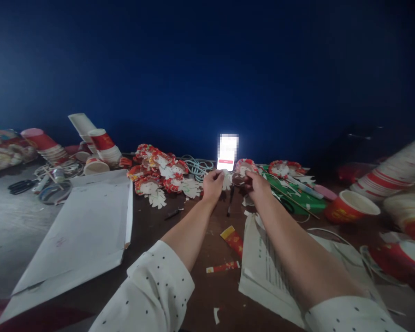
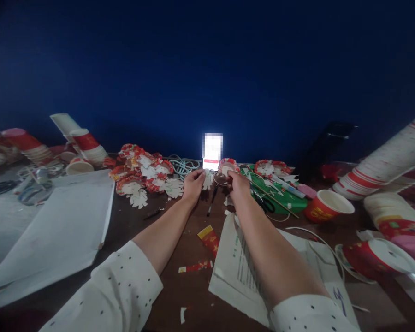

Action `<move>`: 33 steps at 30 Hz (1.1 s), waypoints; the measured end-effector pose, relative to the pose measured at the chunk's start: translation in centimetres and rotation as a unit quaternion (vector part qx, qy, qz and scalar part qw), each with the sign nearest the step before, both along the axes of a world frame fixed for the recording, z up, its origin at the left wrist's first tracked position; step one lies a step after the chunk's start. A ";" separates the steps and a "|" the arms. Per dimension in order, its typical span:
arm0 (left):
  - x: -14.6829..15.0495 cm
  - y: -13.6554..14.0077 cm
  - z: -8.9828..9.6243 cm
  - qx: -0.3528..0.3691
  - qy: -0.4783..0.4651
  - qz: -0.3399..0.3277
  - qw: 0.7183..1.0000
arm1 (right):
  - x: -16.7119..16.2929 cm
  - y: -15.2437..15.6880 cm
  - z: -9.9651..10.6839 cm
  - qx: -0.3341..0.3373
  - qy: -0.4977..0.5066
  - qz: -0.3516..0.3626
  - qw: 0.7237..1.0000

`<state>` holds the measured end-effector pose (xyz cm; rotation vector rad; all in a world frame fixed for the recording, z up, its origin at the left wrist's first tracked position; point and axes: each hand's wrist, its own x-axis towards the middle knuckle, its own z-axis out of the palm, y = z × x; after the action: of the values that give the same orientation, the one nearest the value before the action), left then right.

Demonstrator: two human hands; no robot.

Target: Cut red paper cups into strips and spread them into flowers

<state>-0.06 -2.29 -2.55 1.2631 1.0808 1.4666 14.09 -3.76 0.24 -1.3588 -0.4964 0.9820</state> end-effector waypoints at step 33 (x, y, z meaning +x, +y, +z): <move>0.6 -0.8 -0.1 -0.065 -0.010 -0.122 0.990 | -3.3 -0.6 -0.9 0.099 0.151 0.085 0.980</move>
<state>0.57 -3.05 -2.62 1.2385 0.9567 1.2036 10.80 -4.32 -0.64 -0.9798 -0.4701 1.2224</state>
